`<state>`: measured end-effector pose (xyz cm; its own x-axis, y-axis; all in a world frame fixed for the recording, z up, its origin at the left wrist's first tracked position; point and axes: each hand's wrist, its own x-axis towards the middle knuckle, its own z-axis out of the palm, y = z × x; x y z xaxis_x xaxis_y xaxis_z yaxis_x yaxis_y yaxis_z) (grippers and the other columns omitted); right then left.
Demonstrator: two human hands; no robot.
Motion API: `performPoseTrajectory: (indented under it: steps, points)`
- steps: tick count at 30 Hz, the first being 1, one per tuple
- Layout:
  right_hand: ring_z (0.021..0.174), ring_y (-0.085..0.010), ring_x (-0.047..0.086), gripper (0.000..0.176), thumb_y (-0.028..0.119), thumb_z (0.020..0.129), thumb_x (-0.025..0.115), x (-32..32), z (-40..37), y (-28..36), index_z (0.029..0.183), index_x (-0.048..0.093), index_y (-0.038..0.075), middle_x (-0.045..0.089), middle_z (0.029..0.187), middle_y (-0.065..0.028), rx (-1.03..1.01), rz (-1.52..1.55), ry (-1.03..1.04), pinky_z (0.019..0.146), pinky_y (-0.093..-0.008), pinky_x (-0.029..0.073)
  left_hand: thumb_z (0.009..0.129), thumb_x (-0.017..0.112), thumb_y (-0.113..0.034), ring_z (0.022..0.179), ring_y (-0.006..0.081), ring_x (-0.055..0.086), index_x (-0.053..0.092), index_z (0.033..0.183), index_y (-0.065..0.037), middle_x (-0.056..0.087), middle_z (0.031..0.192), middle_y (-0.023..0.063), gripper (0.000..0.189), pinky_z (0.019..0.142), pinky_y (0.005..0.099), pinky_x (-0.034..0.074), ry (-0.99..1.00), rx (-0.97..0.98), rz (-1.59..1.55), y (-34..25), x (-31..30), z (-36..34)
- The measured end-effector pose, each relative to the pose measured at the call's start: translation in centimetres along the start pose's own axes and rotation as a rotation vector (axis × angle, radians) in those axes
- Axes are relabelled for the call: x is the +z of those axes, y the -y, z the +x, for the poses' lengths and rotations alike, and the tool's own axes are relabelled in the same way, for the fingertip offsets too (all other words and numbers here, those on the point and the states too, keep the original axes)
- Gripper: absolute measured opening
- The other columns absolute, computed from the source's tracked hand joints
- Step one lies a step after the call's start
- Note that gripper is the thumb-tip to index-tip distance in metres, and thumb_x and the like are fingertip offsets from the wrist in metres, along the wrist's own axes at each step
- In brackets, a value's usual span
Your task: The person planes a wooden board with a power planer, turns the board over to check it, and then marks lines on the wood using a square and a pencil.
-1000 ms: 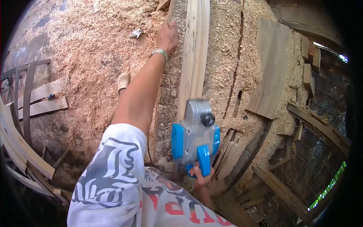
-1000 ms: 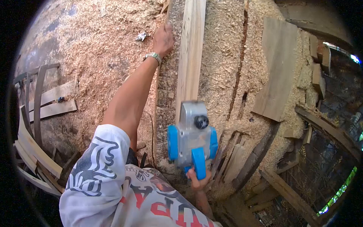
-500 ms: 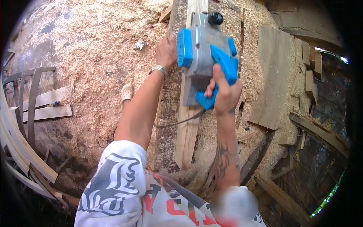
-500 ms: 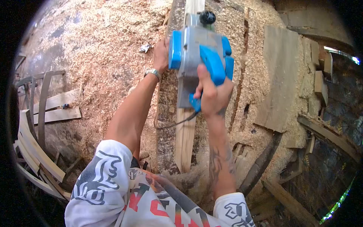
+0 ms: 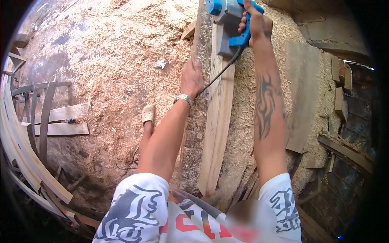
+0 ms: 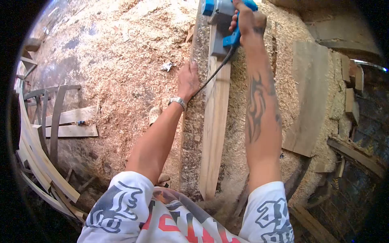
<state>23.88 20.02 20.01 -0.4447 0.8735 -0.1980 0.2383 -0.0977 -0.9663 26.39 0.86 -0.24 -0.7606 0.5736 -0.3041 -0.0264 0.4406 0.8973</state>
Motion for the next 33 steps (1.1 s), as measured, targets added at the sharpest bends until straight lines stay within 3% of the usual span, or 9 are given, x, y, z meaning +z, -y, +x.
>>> performPoseTrajectory:
  steps: [8, 11, 17, 20, 22, 24, 27, 31, 33]
  points:
    - [0.046, -0.0143, 0.052, 0.045, 0.048, 0.096, 0.072, -0.5, 3.9, -1.0, 0.086, 0.059, 0.006, 0.054, 0.059, -0.0041, -0.130, -0.051, 0.127, 0.042, -0.0322, 0.043, 0.109, 0.044, -0.039, 0.101, 0.0467, 0.060, 0.055, 0.123, 0.001, 0.058, 0.112, 0.0262, 0.044, 0.088, 0.0541, 0.048, -0.045, 0.001, -0.020, 0.3, 0.4, 0.0]
    - [0.042, -0.0134, 0.049, 0.049, 0.052, 0.097, 0.068, -4.0, -11.2, -1.2, 0.091, 0.064, 0.003, 0.053, 0.053, -0.0038, -0.111, -0.163, 0.064, 0.043, -0.0289, 0.040, 0.109, 0.040, -0.043, 0.108, 0.0476, 0.060, 0.055, 0.125, -0.001, 0.059, 0.116, 0.0265, 0.048, 0.091, 0.0556, 0.047, -0.019, -0.026, 0.004, 0.3, 0.4, -0.2]
    - [0.048, -0.0099, 0.052, 0.025, 0.023, 0.097, 0.071, -13.7, -47.9, -5.5, 0.080, 0.068, 0.005, 0.057, 0.057, 0.0009, 0.240, -0.154, -0.060, 0.046, -0.0288, 0.040, 0.109, 0.037, -0.044, 0.122, 0.0510, 0.054, 0.049, 0.139, 0.000, 0.055, 0.131, 0.0310, 0.054, 0.105, 0.0566, 0.044, 0.068, -0.011, 0.078, 2.9, 1.3, 1.4]
    - [0.050, -0.0104, 0.053, 0.026, 0.023, 0.093, 0.077, -17.1, -62.8, -5.1, 0.081, 0.067, 0.002, 0.058, 0.059, -0.0010, 0.461, -0.111, -0.225, 0.047, -0.0277, 0.042, 0.109, 0.039, -0.043, 0.129, 0.0494, 0.049, 0.048, 0.142, 0.002, 0.054, 0.135, 0.0306, 0.056, 0.109, 0.0557, 0.040, 0.163, 0.195, 0.424, 5.7, 0.7, 0.7]
    - [0.047, -0.0118, 0.053, 0.023, 0.019, 0.092, 0.077, -19.5, -71.0, -5.5, 0.082, 0.066, 0.001, 0.058, 0.059, -0.0030, 0.513, -0.105, -0.345, 0.045, -0.0284, 0.041, 0.108, 0.045, -0.044, 0.134, 0.0471, 0.045, 0.045, 0.146, 0.005, 0.052, 0.140, 0.0303, 0.063, 0.113, 0.0542, 0.035, 0.104, 0.355, 0.317, -0.9, -2.6, -6.9]
    - [0.045, -0.0124, 0.053, 0.025, 0.019, 0.092, 0.077, -19.8, -76.6, -4.5, 0.080, 0.065, 0.001, 0.058, 0.059, -0.0042, 0.571, -0.090, -0.472, 0.043, -0.0286, 0.041, 0.106, 0.049, -0.046, 0.136, 0.0469, 0.045, 0.044, 0.148, 0.006, 0.051, 0.144, 0.0297, 0.067, 0.115, 0.0530, 0.034, -0.053, 0.591, 0.190, 4.6, 1.4, -9.3]
    - [0.044, -0.0123, 0.052, 0.029, 0.022, 0.093, 0.077, -20.5, -84.1, -4.1, 0.076, 0.063, 0.002, 0.057, 0.058, -0.0038, 0.684, -0.152, -0.592, 0.041, -0.0287, 0.041, 0.093, 0.068, -0.052, 0.139, 0.0481, 0.043, 0.021, 0.159, 0.010, 0.045, 0.148, 0.0351, 0.102, 0.119, 0.0500, 0.031, 0.242, 0.310, 0.174, 0.9, 1.5, -19.3]
    - [0.042, -0.0123, 0.052, 0.033, 0.028, 0.095, 0.076, -19.7, -89.1, -5.2, 0.077, 0.063, 0.004, 0.055, 0.055, -0.0023, 0.659, -0.042, -0.720, 0.040, -0.0296, 0.041, 0.086, 0.074, -0.052, 0.136, 0.0498, 0.047, 0.012, 0.162, 0.006, 0.047, 0.143, 0.0414, 0.114, 0.114, 0.0511, 0.038, 0.216, 0.346, 0.050, 3.3, 4.8, -18.2]
    - [0.041, -0.0124, 0.052, 0.034, 0.031, 0.096, 0.075, -19.4, -90.6, -6.7, 0.078, 0.063, 0.005, 0.053, 0.053, -0.0014, 0.717, 0.007, -0.778, 0.039, -0.0304, 0.041, 0.081, 0.080, -0.052, 0.137, 0.0499, 0.046, 0.005, 0.164, -0.002, 0.046, 0.140, 0.0455, 0.122, 0.114, 0.0513, 0.038, 0.322, 0.065, 0.265, -1.6, 4.0, -19.1]
